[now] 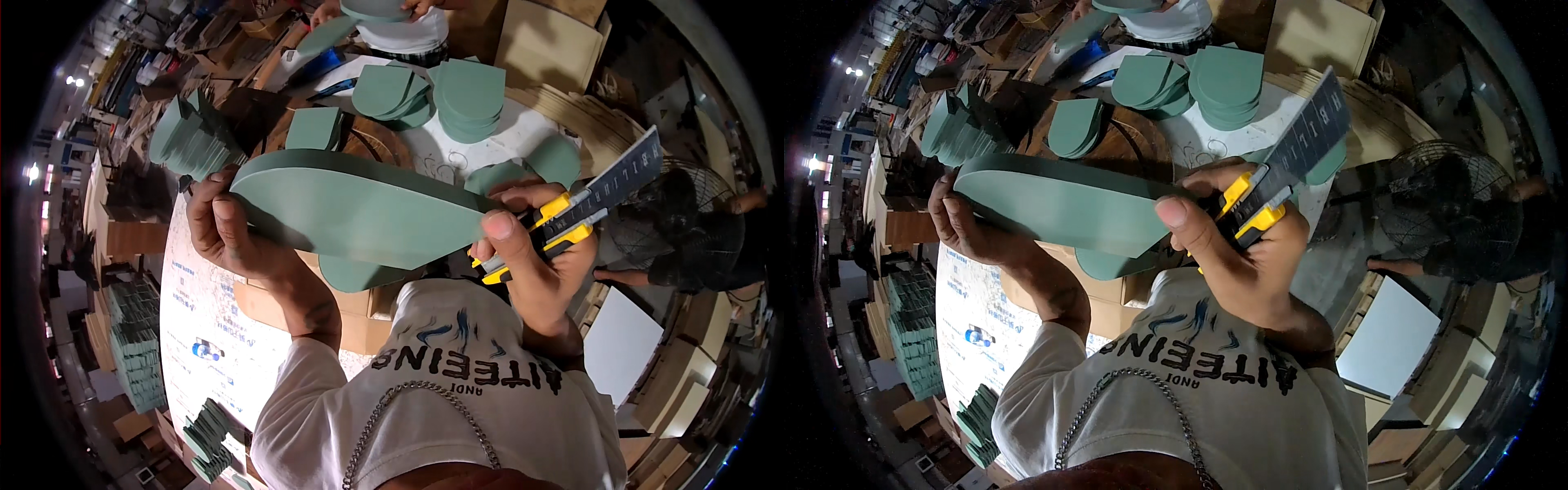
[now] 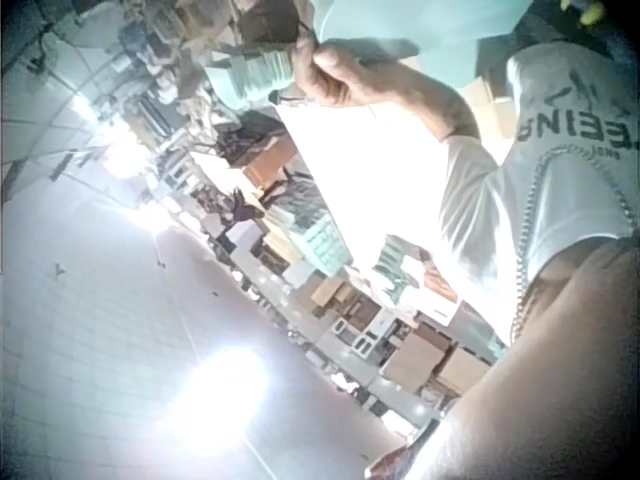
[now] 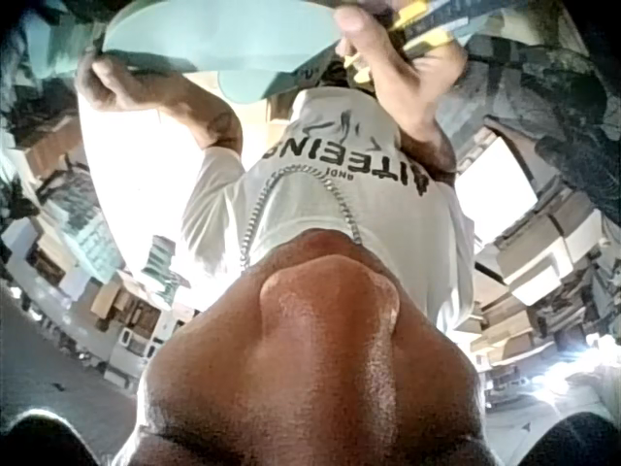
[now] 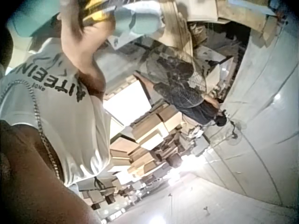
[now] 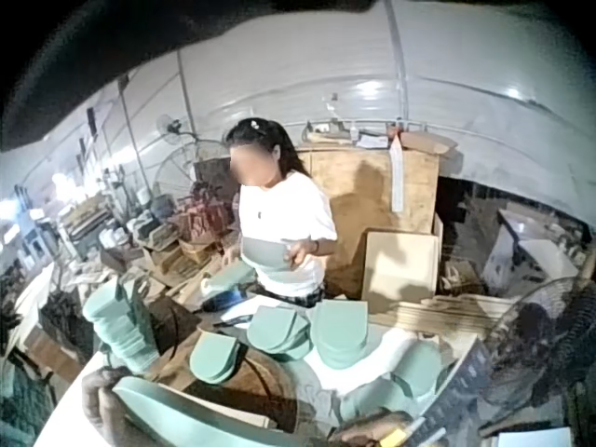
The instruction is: The person trims the edges of curved green panels using a utility knife.
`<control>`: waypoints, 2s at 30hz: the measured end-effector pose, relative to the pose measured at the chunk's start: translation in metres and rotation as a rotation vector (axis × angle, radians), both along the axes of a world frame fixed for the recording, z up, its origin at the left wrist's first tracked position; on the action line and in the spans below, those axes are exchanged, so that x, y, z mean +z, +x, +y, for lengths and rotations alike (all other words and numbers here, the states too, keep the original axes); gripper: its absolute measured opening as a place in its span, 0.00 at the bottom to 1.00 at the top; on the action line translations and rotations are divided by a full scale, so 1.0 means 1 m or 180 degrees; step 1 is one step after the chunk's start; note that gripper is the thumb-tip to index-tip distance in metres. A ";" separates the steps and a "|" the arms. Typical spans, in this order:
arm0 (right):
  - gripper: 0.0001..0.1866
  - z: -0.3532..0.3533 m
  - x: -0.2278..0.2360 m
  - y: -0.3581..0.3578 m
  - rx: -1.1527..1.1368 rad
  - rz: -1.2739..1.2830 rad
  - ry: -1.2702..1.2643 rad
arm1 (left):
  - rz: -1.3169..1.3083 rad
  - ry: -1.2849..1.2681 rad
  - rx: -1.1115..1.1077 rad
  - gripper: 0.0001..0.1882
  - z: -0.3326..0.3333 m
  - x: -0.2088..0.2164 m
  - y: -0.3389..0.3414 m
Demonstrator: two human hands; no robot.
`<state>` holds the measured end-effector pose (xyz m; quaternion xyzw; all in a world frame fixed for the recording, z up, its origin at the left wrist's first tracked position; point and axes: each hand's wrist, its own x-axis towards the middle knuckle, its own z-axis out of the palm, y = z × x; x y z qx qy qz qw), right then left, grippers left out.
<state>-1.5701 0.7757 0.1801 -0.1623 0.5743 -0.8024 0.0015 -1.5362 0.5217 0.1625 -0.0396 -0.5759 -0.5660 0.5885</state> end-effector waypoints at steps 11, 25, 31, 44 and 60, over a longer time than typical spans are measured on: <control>0.11 0.007 -0.004 0.000 0.0630 0.0414 -0.0659 | -0.0131 0.0260 0.0084 0.11 -0.008 -0.003 0.001; 0.11 0.001 -0.018 -0.006 0.0015 0.0545 -0.0295 | -0.0211 0.0242 0.0330 0.13 0.011 -0.012 0.014; 0.10 0.002 -0.021 -0.009 -0.0193 0.1099 0.0054 | -0.0918 0.0746 0.0053 0.12 0.019 -0.008 0.022; 0.05 0.017 -0.024 -0.029 0.0216 0.1504 0.0561 | -0.1791 0.2785 -0.1797 0.11 0.033 -0.041 -0.011; 0.11 0.010 -0.031 -0.024 0.0125 0.0309 -0.0341 | -0.2180 0.4029 -0.2921 0.15 0.072 -0.066 -0.014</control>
